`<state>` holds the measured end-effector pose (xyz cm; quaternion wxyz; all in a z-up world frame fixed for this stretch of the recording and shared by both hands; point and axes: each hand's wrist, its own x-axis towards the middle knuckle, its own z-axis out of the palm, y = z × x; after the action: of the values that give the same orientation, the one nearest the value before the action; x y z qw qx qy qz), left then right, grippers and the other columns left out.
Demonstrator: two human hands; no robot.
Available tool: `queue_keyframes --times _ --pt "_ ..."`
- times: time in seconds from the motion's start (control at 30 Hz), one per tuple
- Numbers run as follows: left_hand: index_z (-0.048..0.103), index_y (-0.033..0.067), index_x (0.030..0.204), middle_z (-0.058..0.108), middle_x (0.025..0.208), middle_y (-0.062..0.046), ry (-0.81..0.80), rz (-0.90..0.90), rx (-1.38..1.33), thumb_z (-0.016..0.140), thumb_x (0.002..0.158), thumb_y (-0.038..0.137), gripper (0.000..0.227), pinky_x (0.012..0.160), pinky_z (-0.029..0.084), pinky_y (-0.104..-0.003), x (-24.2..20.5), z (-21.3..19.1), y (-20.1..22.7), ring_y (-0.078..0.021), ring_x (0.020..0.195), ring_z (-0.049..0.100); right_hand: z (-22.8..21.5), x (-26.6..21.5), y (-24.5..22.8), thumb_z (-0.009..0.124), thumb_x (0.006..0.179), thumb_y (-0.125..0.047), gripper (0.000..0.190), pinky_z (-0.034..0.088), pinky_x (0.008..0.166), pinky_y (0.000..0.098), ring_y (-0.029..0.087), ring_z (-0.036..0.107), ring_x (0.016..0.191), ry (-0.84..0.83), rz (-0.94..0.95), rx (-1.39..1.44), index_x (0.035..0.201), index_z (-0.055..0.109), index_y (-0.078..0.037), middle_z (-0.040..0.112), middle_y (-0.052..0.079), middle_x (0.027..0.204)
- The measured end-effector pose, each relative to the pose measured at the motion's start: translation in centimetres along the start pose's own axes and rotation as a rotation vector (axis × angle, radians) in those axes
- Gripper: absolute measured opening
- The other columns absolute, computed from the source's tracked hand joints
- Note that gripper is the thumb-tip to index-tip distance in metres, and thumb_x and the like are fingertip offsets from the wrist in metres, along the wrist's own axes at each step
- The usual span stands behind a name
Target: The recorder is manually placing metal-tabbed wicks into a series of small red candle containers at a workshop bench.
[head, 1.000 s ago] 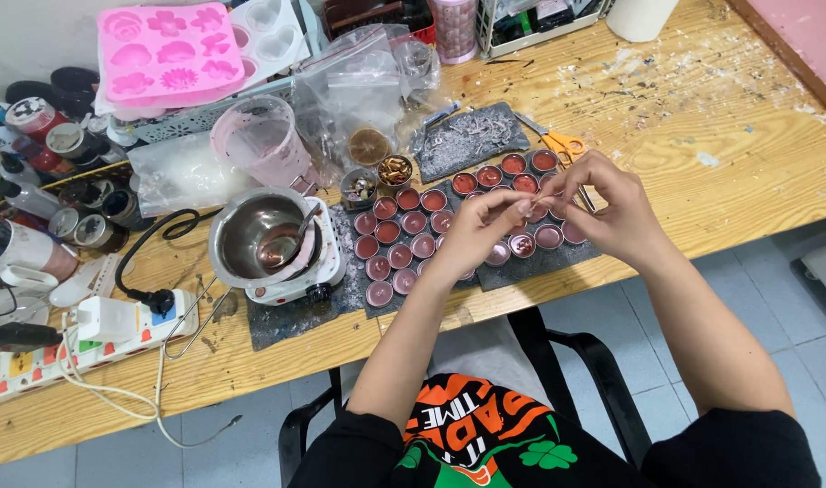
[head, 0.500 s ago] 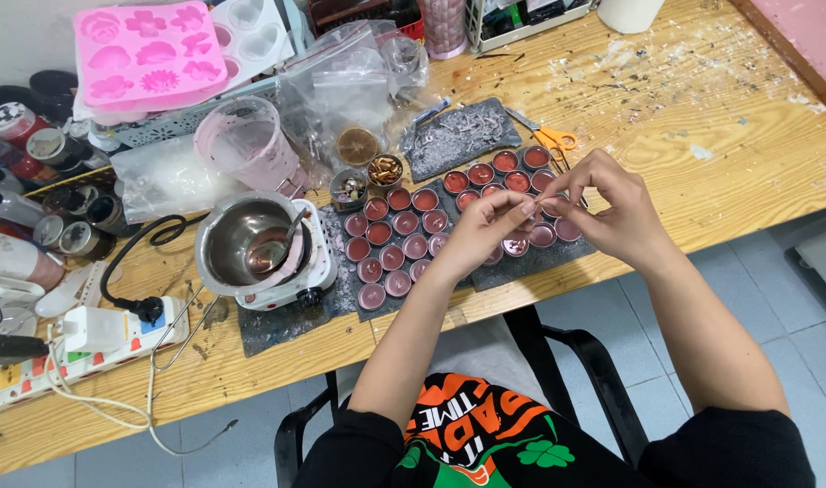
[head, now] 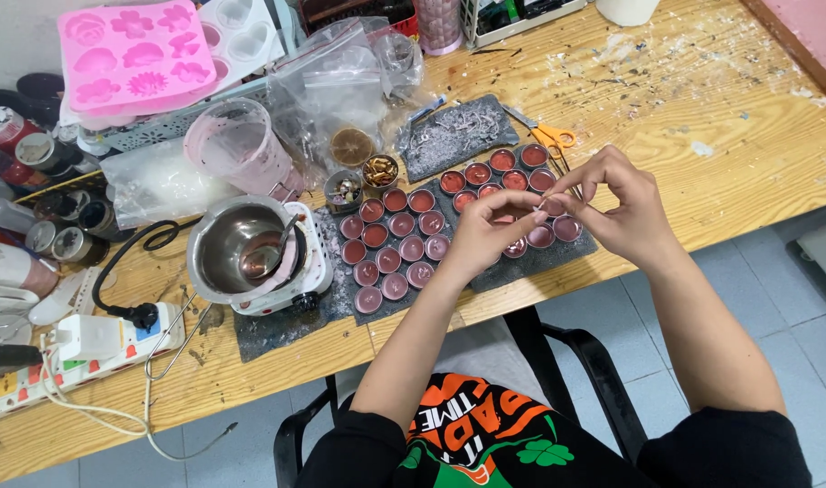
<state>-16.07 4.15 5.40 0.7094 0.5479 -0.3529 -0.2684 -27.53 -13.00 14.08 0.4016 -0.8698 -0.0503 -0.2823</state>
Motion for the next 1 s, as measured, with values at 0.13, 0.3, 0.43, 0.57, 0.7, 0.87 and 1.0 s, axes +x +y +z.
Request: queue_keyframes --times 0.13,0.3,0.43,0.57,0.7,0.87,1.0 --pt "0.075 0.0014 0.118 0.078 0.109 -0.005 0.037 0.017 0.083 0.077 0.095 0.012 0.025 0.084 0.057 -0.026 0.0 -0.1 0.3 -0.0093 0.096 0.071 -0.1 0.1 0.1 0.081 0.090 -0.001 0.038 0.049 0.087 0.0294 0.015 0.067 0.095 -0.010 -0.027 0.003 0.085 0.044 -0.010 0.076 0.006 0.098" --pt "0.074 0.0031 0.122 0.078 0.113 -0.005 -0.029 0.028 -0.037 0.076 0.098 0.010 0.025 0.090 0.058 -0.026 -0.1 -0.3 -0.3 -0.0091 0.102 0.072 0.0 -0.5 0.5 0.078 0.092 0.000 0.037 0.050 0.087 0.0274 0.013 0.068 0.096 -0.017 0.043 0.133 0.085 0.043 -0.011 0.074 0.007 0.102" --pt "0.070 0.0084 0.130 0.076 0.118 -0.003 -0.026 -0.085 0.058 0.076 0.092 0.013 0.038 0.083 0.059 -0.028 -0.5 -0.1 2.9 -0.0088 0.100 0.071 -0.2 -0.7 -0.5 0.079 0.091 0.000 0.037 0.051 0.086 0.0281 0.014 0.069 0.098 -0.016 0.032 0.042 0.084 0.044 -0.010 0.074 0.005 0.100" --pt "0.068 0.0136 0.132 0.069 0.125 -0.005 -0.019 0.145 0.496 0.078 0.090 0.017 0.043 0.101 0.053 -0.037 -1.3 -0.7 3.5 -0.0200 0.116 0.067 0.2 -1.7 -0.6 0.083 0.082 -0.003 0.037 0.047 0.082 0.0321 0.018 0.060 0.090 -0.047 -0.040 -0.180 0.080 0.047 -0.011 0.076 0.001 0.097" --pt "0.073 0.0168 0.123 0.068 0.124 -0.001 0.008 0.234 0.861 0.073 0.093 0.017 0.030 0.105 0.044 -0.042 -2.1 -0.8 3.2 -0.0237 0.124 0.060 1.5 -3.6 1.6 0.083 0.079 -0.006 0.032 0.042 0.082 0.0358 0.021 0.051 0.084 -0.097 -0.088 -0.350 0.077 0.052 -0.012 0.077 -0.004 0.093" --pt "0.075 0.0157 0.115 0.067 0.124 0.003 0.016 0.263 1.011 0.074 0.090 0.020 0.025 0.104 0.042 -0.042 -2.5 -0.1 2.4 -0.0219 0.125 0.057 2.7 -4.7 3.1 0.083 0.079 -0.008 0.029 0.040 0.084 0.0367 0.021 0.052 0.085 -0.114 -0.096 -0.410 0.078 0.054 -0.012 0.073 -0.006 0.089" --pt "0.076 0.0149 0.113 0.066 0.122 0.002 0.004 0.259 1.056 0.075 0.088 0.019 0.025 0.100 0.041 -0.041 -2.6 0.3 1.4 -0.0218 0.122 0.057 3.0 -4.7 3.4 0.080 0.080 -0.008 0.026 0.041 0.087 0.0363 0.019 0.054 0.085 -0.116 -0.124 -0.437 0.078 0.054 -0.013 0.072 -0.007 0.089"
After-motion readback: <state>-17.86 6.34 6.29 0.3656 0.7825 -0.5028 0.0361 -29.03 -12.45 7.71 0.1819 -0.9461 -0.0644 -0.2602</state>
